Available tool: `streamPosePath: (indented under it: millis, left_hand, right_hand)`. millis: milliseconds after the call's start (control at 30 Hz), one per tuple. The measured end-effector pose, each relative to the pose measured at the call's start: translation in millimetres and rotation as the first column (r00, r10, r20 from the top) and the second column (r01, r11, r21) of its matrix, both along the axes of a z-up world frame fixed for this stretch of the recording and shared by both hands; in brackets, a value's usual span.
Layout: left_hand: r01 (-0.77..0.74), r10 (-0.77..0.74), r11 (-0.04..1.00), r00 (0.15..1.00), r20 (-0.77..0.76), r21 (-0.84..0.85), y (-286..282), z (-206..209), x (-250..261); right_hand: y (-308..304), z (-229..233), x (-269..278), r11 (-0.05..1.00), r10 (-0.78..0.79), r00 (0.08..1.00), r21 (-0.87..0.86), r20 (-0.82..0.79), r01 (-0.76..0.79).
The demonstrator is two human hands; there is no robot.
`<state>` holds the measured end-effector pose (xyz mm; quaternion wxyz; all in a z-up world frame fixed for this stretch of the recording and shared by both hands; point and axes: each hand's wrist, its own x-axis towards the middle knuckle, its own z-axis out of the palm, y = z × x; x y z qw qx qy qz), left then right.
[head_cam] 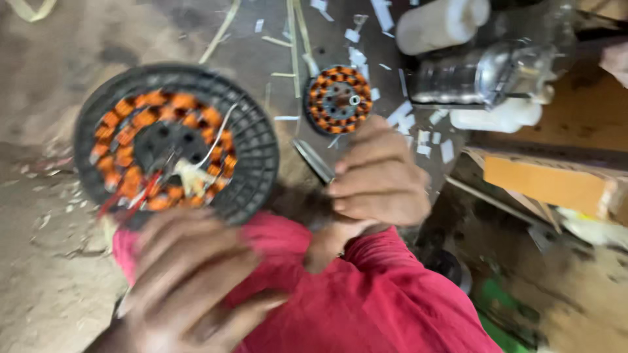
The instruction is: The person works on a motor stator, using pliers to manipulate and secure copper wires. They tie the wires together with a string and trim the excess with scissors. The person then places a metal component into the center of the stator.
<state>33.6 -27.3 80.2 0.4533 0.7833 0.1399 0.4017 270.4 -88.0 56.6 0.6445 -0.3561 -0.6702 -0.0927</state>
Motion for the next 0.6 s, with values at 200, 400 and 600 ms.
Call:
streamPosePath:
  millis: [200,400,600]
  left_hand:
    - [0.155,-0.122,0.974,0.973,0.196,-0.163,-44.4,2.0,12.6]
    - [0.107,-0.057,0.981,0.956,0.289,-0.161,-71.7,8.2,8.9]
    - [0.120,-0.065,0.983,0.935,0.348,-0.140,-82.0,9.3,3.1]
  right_hand:
    - [-29.8,20.4,-18.2,0.931,-0.242,0.963,0.309,0.122,0.195]
    - [-53.8,23.3,-33.1,0.868,-0.371,0.918,0.404,0.143,0.288]
    - [-61.9,27.2,-31.3,0.851,-0.357,0.898,0.486,0.258,0.199]
